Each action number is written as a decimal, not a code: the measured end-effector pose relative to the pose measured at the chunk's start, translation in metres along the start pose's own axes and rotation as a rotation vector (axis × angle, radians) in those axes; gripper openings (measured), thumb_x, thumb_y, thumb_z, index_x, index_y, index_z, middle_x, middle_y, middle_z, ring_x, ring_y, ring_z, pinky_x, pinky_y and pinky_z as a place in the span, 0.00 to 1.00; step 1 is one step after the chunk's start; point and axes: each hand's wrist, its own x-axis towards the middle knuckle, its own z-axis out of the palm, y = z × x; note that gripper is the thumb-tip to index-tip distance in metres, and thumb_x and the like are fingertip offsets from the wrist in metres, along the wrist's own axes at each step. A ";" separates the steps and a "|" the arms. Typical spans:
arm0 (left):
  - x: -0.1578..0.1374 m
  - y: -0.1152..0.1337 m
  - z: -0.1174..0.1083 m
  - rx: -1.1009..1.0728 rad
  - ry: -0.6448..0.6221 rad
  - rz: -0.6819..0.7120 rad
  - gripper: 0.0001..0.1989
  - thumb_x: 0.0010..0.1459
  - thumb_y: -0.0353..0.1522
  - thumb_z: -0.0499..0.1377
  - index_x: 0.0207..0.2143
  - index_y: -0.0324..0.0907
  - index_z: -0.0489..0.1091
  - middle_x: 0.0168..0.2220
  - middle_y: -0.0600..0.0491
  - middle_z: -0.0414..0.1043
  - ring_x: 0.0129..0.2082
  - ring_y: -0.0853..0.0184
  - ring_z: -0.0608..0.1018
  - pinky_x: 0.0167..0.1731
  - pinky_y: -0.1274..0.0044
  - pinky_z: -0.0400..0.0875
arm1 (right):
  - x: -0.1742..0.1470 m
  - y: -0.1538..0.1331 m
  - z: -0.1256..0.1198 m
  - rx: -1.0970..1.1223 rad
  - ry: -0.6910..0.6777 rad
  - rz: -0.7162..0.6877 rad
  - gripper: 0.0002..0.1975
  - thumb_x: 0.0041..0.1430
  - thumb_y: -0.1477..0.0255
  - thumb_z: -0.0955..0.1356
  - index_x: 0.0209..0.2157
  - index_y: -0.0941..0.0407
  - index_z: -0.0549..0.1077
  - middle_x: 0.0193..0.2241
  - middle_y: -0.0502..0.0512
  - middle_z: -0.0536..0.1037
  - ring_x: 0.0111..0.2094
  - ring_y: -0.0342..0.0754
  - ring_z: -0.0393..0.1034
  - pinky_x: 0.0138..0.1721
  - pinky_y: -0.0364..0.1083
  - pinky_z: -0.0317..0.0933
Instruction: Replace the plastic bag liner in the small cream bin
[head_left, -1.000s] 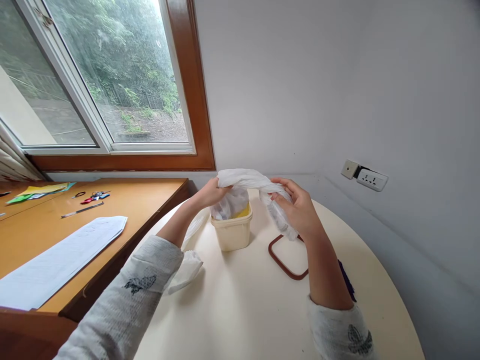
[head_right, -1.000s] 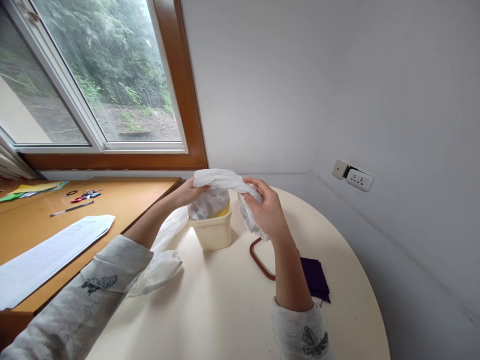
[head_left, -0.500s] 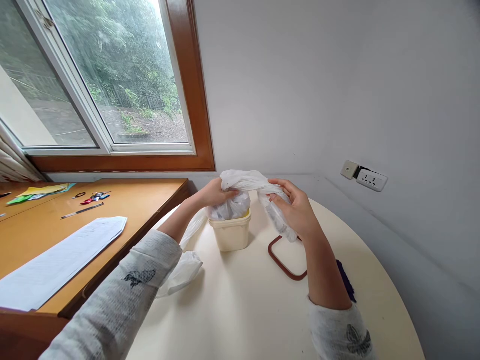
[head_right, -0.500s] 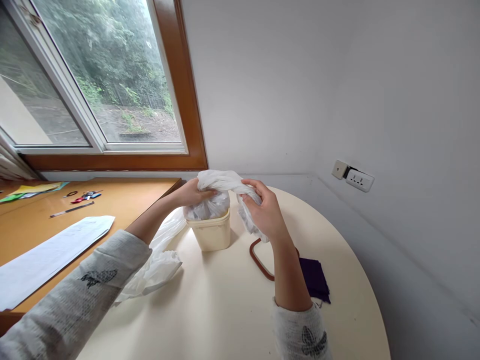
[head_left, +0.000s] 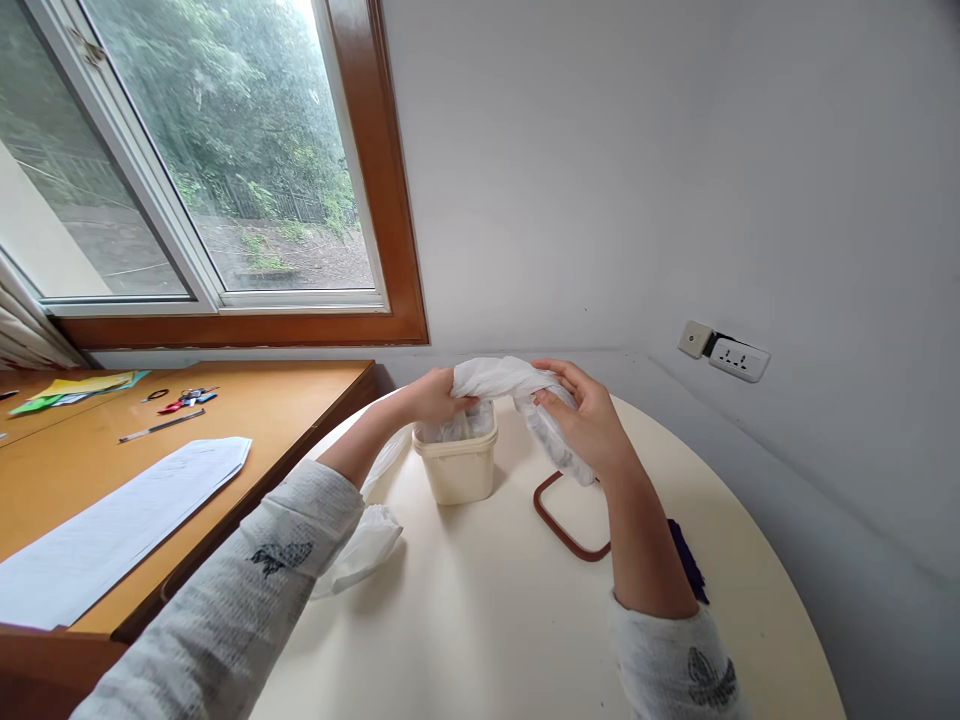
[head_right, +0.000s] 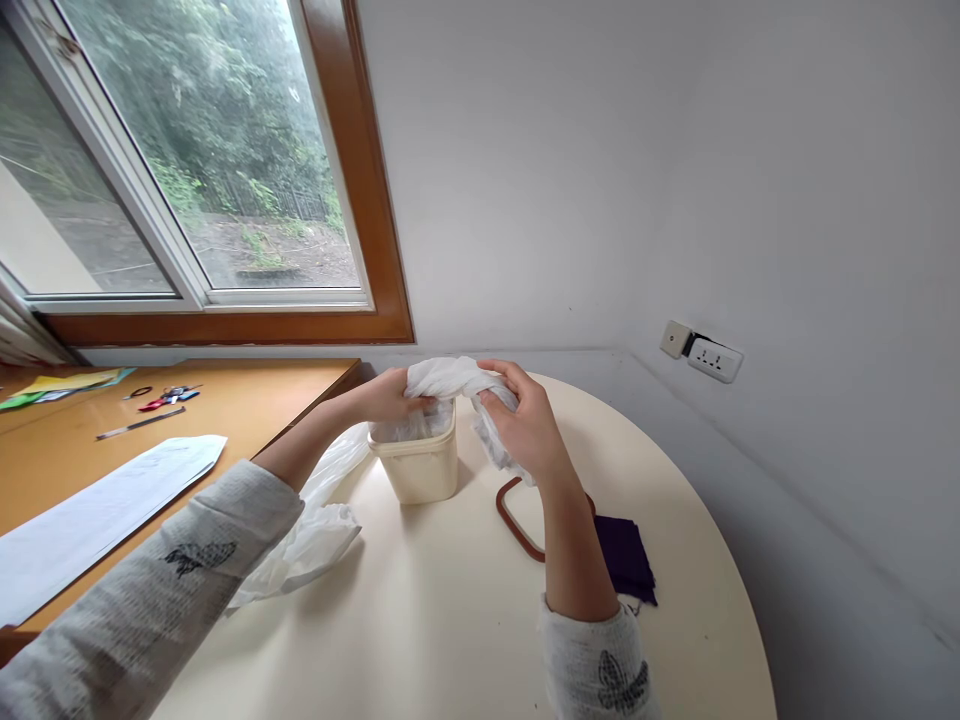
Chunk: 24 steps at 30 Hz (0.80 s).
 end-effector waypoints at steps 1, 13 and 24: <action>0.001 0.000 0.000 0.008 0.008 -0.008 0.15 0.50 0.40 0.52 0.34 0.41 0.70 0.33 0.51 0.74 0.34 0.59 0.73 0.36 0.70 0.69 | 0.000 0.000 0.000 0.004 0.002 0.000 0.16 0.52 0.69 0.64 0.45 0.51 0.68 0.39 0.52 0.74 0.36 0.46 0.68 0.34 0.44 0.61; 0.001 0.003 -0.004 0.004 0.237 0.068 0.13 0.49 0.28 0.45 0.30 0.40 0.68 0.33 0.50 0.73 0.39 0.59 0.73 0.40 0.70 0.66 | 0.001 0.003 0.005 0.034 0.024 -0.014 0.15 0.52 0.69 0.63 0.43 0.51 0.69 0.39 0.51 0.75 0.36 0.46 0.69 0.37 0.45 0.62; 0.003 0.003 0.004 -0.021 0.157 0.049 0.12 0.51 0.30 0.45 0.31 0.41 0.67 0.33 0.51 0.73 0.35 0.61 0.73 0.37 0.72 0.67 | 0.004 0.009 0.008 -0.014 -0.027 -0.010 0.17 0.51 0.73 0.62 0.44 0.51 0.69 0.41 0.51 0.74 0.38 0.46 0.68 0.38 0.45 0.61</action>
